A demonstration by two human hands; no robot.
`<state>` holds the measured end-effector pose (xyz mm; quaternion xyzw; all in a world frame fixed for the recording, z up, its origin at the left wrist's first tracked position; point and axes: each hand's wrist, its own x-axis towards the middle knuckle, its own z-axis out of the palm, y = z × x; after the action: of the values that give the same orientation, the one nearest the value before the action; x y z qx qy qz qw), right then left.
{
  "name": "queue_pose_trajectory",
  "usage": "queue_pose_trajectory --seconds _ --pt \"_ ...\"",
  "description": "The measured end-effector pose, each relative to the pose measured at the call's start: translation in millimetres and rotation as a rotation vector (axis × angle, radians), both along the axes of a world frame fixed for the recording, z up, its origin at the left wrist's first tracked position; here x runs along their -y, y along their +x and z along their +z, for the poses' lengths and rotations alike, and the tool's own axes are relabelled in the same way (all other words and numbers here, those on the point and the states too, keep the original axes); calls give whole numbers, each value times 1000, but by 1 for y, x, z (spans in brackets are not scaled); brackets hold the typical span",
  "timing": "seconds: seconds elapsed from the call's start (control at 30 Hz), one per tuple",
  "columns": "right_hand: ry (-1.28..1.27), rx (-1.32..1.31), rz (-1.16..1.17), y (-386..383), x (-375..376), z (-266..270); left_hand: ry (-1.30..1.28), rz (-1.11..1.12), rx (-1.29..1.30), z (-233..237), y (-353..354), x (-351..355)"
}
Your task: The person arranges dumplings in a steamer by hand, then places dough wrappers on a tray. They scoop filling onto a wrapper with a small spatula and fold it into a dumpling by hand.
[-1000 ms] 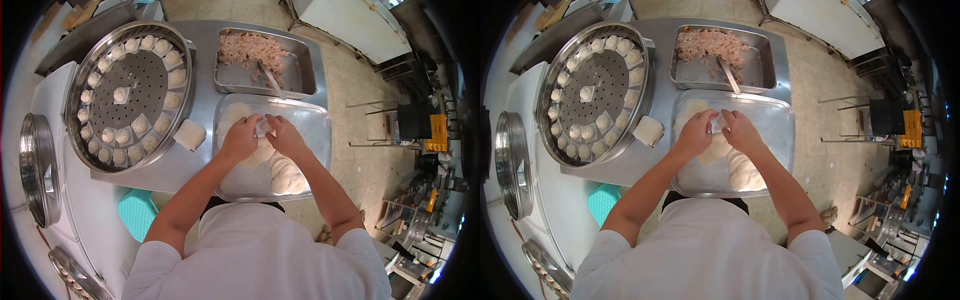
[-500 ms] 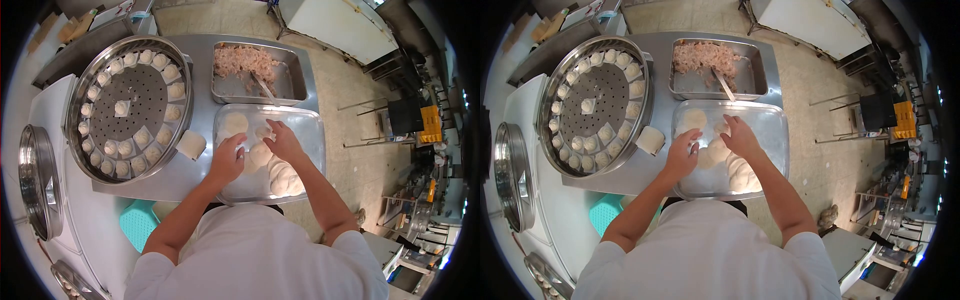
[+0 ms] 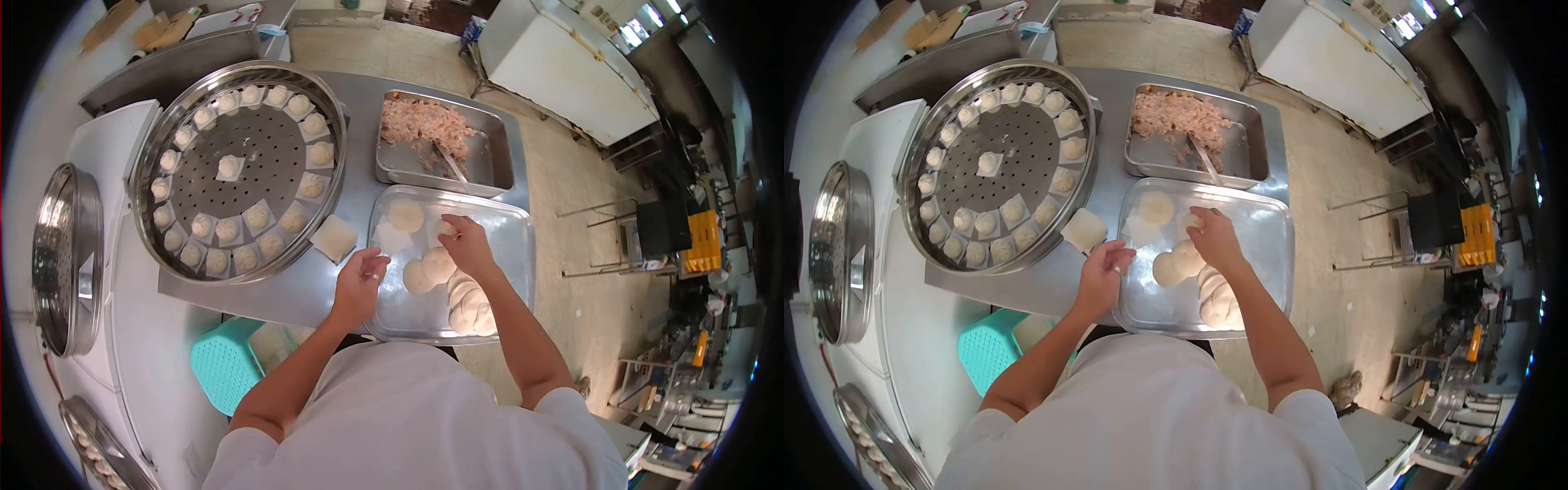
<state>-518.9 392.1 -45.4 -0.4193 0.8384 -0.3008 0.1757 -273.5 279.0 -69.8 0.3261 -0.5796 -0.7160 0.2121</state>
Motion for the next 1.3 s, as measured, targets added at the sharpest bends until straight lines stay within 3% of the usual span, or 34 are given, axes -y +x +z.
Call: queue_pose_trajectory --seconds 0.1,0.13,0.23,0.27,0.47,0.57,0.77,1.07,1.3 --pt "-127 221 -38 23 -4 30 424 17 9 10 -20 0" --pt "-139 294 -40 31 -5 42 451 7 -8 15 -23 -5" --pt "-244 478 20 53 -13 59 836 -30 -228 31 -30 -8" --pt "-286 536 48 58 -16 60 812 -43 -246 38 -30 -13" --pt "-315 62 399 69 -16 60 867 97 -300 67 -15 -32" --pt "-291 -18 554 82 -4 69 855 149 -318 64 -2 -34" --pt "-256 -64 617 122 53 92 874 189 -420 73 35 4" --pt "-201 23 693 225 246 90 516 325 -267 63 143 183" --pt "-149 -64 888 291 413 62 389 607 -186 59 210 324"
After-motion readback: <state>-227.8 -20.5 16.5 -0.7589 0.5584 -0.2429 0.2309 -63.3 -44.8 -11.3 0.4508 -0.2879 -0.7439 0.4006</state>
